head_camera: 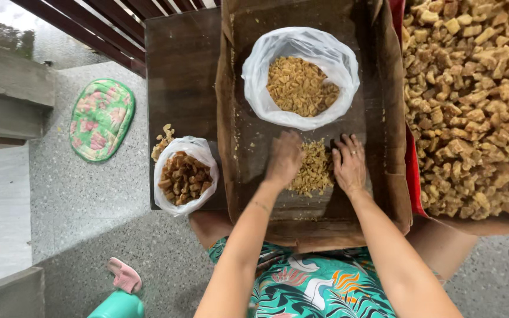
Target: The person sits on the floor and sorts small, brown, crumbly food pieces by hand. They pick up handfuls from a large cardboard box, separate the larger pieces from the smaller crumbs, and place the sorted pieces into a white plastic bag. The process is repeated continuously throughout the clip.
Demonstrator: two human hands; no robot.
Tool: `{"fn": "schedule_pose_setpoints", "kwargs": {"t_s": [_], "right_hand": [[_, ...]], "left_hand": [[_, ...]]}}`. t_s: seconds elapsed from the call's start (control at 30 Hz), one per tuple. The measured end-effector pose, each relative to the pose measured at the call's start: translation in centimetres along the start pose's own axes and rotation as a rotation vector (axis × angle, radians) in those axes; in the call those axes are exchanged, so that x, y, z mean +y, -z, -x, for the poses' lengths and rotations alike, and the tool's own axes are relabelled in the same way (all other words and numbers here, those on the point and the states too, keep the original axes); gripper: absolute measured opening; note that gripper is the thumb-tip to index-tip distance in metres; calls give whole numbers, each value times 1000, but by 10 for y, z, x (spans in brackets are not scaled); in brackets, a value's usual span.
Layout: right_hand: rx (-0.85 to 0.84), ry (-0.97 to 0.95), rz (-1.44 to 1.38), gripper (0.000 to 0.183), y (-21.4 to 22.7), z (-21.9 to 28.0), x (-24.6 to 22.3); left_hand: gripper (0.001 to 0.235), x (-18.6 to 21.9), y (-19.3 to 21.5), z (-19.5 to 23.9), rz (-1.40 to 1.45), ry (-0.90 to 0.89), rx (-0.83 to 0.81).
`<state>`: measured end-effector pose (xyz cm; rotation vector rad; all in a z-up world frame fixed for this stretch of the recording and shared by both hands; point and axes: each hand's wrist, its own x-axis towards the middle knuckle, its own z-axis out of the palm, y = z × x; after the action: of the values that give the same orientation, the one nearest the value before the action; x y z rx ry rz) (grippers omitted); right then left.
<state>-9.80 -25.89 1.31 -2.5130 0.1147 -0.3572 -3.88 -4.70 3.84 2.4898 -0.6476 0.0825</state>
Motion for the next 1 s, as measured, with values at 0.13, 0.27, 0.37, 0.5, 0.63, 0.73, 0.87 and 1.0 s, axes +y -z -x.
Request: {"fn": "schedule_pose_setpoints", "kwargs": {"t_s": [0.13, 0.27, 0.37, 0.5, 0.63, 0.73, 0.87, 1.0], "right_hand": [[6, -28, 2, 32, -10, 3, 8], [20, -10, 27, 30, -12, 5, 8], [37, -6, 45, 30, -13, 3, 6], [45, 5, 55, 30, -13, 6, 8], [60, 5, 46, 30, -12, 7, 5], [58, -7, 44, 30, -13, 5, 5], [40, -22, 54, 29, -14, 5, 5], [34, -25, 41, 28, -14, 4, 6]], "left_hand": [[45, -13, -5, 23, 86, 69, -156], [73, -86, 28, 5, -635, 313, -273], [64, -102, 37, 14, -890, 298, -493], [58, -108, 14, 45, -1054, 256, -619], [42, -127, 1, 60, -942, 188, -532], [27, -130, 1, 63, -810, 212, -557], [44, -107, 14, 51, -818, 227, -462], [15, -44, 65, 28, 181, 287, -359]]}}
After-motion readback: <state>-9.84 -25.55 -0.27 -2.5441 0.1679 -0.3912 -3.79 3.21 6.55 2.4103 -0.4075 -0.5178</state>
